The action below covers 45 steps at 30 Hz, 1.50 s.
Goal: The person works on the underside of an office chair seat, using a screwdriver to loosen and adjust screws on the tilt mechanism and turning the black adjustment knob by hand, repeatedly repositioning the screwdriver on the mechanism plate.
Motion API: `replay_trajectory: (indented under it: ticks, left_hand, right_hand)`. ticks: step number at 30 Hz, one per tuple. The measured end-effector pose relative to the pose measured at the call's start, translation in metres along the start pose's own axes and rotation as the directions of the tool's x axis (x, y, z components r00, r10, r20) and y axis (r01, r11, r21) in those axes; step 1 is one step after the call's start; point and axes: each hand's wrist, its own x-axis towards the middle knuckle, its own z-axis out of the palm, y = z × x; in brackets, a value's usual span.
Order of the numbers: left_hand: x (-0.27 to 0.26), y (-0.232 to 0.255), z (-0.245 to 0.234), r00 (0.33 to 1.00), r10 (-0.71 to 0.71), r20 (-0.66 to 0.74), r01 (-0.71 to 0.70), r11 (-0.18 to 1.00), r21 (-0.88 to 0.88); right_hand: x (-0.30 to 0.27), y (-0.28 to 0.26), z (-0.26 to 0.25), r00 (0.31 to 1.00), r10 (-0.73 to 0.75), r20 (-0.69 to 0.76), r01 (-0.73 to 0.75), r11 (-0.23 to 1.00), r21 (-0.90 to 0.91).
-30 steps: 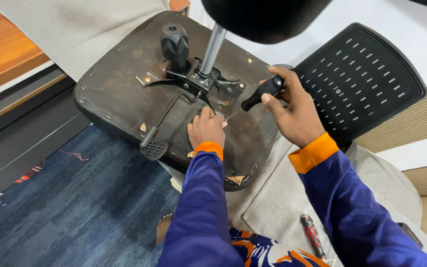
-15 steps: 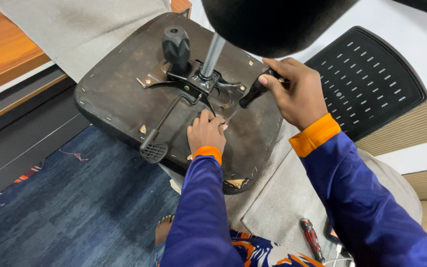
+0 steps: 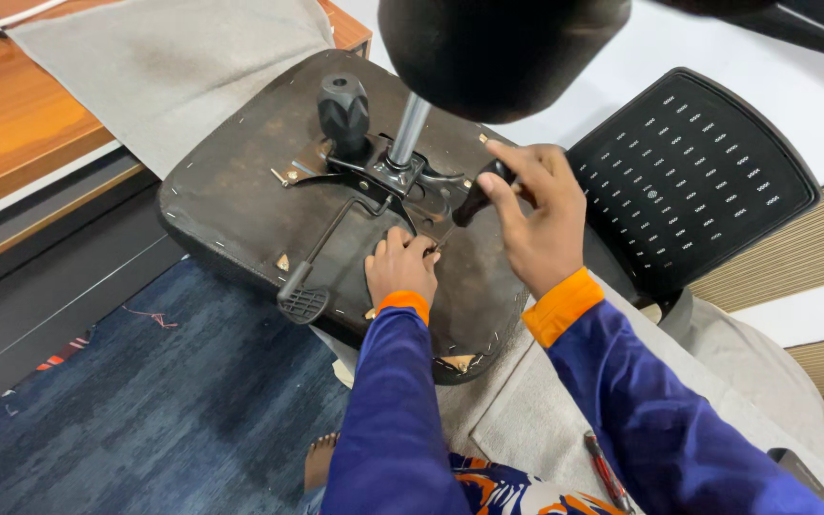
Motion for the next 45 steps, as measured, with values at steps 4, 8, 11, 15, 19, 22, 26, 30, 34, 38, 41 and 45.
replay_trajectory:
  ticks: [4,8,11,15,19,22,26,30,34,38,41,45]
  left_hand:
    - [0.002,-0.001,-0.003,0.999,0.0,0.032,0.0,1.0,0.01]
    - [0.0,0.005,-0.005,0.998,-0.028,0.053,0.027,0.999,0.02]
    - [-0.002,0.007,-0.013,0.991,-0.046,0.127,0.042,0.999,0.033]
    - [-0.001,0.009,-0.021,0.982,-0.045,0.182,0.048,0.999,-0.008]
    - [0.0,0.008,-0.024,0.981,-0.035,0.189,0.041,0.999,-0.03]
    - [-0.001,0.005,-0.026,0.978,-0.019,0.207,0.028,0.999,-0.037]
    - [-0.003,0.003,-0.029,0.97,-0.005,0.245,0.019,0.998,-0.056]
    - [-0.003,0.0,-0.032,0.965,0.006,0.261,0.014,0.997,-0.074]
    - [0.002,-0.001,-0.033,0.967,-0.001,0.257,0.011,0.999,-0.037]
    - [-0.007,0.001,-0.028,0.971,0.008,0.239,-0.003,1.0,-0.019]
    - [-0.003,0.003,-0.033,0.966,0.008,0.258,-0.003,1.0,-0.021]
    - [-0.003,0.002,-0.034,0.967,0.025,0.253,-0.017,0.999,-0.037]
  right_hand:
    - [-0.01,-0.003,0.004,0.994,-0.093,-0.062,0.101,0.986,0.132]
    - [-0.017,-0.003,0.005,0.992,-0.086,-0.096,0.083,0.996,-0.04]
    - [-0.021,-0.006,0.005,0.993,-0.047,-0.113,0.041,0.998,-0.053]
    - [-0.025,-0.009,0.004,0.99,-0.082,-0.113,0.093,0.992,0.09]
    - [-0.028,-0.01,0.005,0.992,-0.086,-0.093,0.082,0.995,-0.051]
    - [-0.028,-0.012,0.007,0.996,0.022,-0.084,-0.02,1.0,0.015]
    - [-0.025,-0.015,0.002,1.0,-0.016,-0.023,0.02,0.985,0.169]
    - [-0.026,-0.019,0.005,0.994,-0.083,-0.07,0.077,0.994,-0.083]
    - [-0.025,-0.022,0.008,0.995,0.046,-0.086,-0.049,0.998,-0.026]
    - [-0.032,-0.016,0.006,0.997,-0.039,-0.071,0.041,0.999,0.019]
    - [-0.027,-0.015,0.007,0.994,0.063,-0.084,-0.068,0.996,-0.057]
    - [-0.026,-0.012,0.005,0.996,0.035,-0.077,-0.028,0.995,0.096]
